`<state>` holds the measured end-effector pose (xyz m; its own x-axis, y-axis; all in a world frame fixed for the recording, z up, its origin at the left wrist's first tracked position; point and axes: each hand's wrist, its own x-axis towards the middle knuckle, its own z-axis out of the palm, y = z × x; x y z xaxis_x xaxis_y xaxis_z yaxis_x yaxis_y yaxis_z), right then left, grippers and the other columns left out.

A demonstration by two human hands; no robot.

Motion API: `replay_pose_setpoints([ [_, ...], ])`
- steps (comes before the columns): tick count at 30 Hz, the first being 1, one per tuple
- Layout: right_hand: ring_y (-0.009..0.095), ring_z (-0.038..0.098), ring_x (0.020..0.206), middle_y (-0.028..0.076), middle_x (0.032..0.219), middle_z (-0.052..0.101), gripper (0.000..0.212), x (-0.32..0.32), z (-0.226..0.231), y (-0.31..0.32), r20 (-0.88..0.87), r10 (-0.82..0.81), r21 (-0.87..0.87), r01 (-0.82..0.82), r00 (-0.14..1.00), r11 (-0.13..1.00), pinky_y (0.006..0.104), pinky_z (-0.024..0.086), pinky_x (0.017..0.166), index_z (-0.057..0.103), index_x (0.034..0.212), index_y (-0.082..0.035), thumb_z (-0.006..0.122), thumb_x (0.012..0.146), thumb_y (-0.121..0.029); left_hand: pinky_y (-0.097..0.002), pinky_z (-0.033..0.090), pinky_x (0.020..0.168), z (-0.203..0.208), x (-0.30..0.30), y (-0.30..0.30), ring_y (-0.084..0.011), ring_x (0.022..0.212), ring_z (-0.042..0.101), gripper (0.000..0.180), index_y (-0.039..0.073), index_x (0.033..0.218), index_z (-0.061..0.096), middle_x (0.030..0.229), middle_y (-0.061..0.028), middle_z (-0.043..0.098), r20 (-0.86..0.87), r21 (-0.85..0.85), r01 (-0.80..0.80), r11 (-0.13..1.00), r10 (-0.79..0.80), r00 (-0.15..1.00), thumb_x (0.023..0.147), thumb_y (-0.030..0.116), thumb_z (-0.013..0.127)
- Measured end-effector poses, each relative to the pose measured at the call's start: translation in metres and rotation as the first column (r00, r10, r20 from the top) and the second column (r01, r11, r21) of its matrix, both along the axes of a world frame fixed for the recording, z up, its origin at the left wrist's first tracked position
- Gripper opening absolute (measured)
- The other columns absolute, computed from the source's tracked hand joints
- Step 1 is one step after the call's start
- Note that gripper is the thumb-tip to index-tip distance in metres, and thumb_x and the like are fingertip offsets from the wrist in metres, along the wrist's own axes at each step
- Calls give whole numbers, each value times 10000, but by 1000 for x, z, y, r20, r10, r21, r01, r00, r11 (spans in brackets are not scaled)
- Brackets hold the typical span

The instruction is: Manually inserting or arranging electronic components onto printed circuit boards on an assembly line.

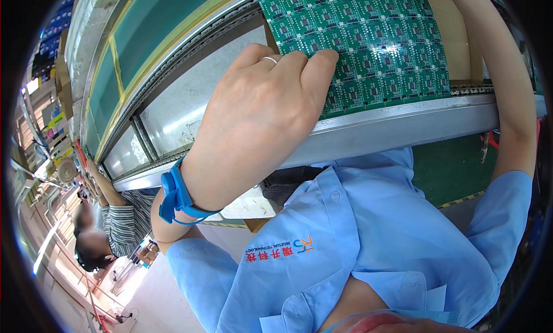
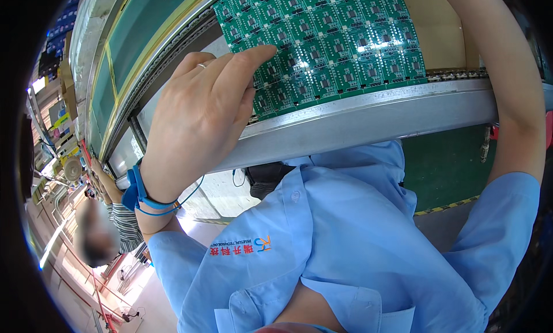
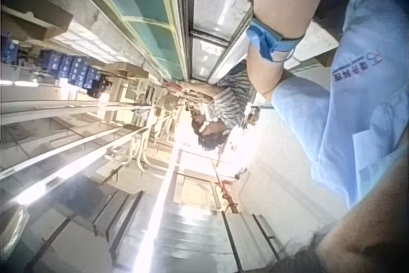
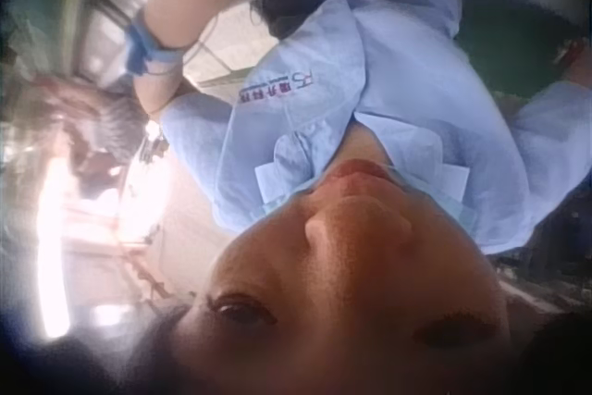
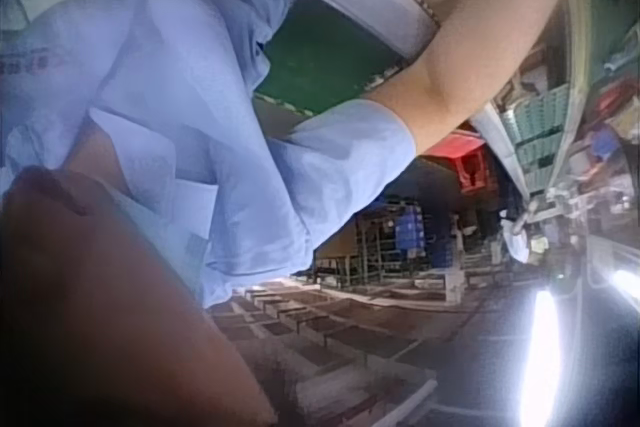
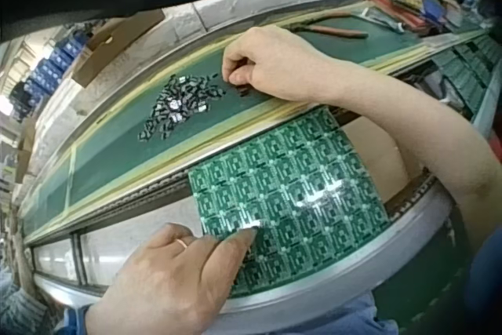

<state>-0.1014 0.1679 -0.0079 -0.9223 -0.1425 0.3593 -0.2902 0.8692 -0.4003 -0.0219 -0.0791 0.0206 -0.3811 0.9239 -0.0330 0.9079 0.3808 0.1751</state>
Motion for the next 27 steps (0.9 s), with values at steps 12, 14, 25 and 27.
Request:
replay_pose_setpoints([
  [12,207,688,883,110,967,705,132,83,5,-13,177,365,-411,-268,914,871,299,530,776,660,1016,-17,676,887,-43,-297,518,717,3,-94,-26,-148,803,666,193,-17,1037,687,925,-112,720,-38,275,-454,847,482,875,875,84,719],
  [14,241,673,811,106,874,664,130,118,5,-28,123,418,-355,-353,900,866,331,514,699,658,985,-30,659,859,3,-336,523,705,-11,-121,-13,-207,775,660,205,-45,971,680,846,-147,692,15,331,-613,718,645,764,874,130,723],
  [25,258,654,686,79,811,641,221,158,0,-34,185,419,-158,-394,889,905,349,488,565,620,991,-41,678,793,39,-319,471,661,-38,-155,-23,-168,693,572,198,-41,895,624,738,-93,615,320,338,-671,660,590,742,872,129,721],
  [27,262,657,684,82,811,643,223,159,4,-34,184,416,-89,-407,890,909,353,493,562,621,987,-42,677,788,43,-299,460,647,-42,-157,-27,-146,685,558,164,-25,863,616,735,-71,602,271,412,-649,639,595,757,905,117,687],
])
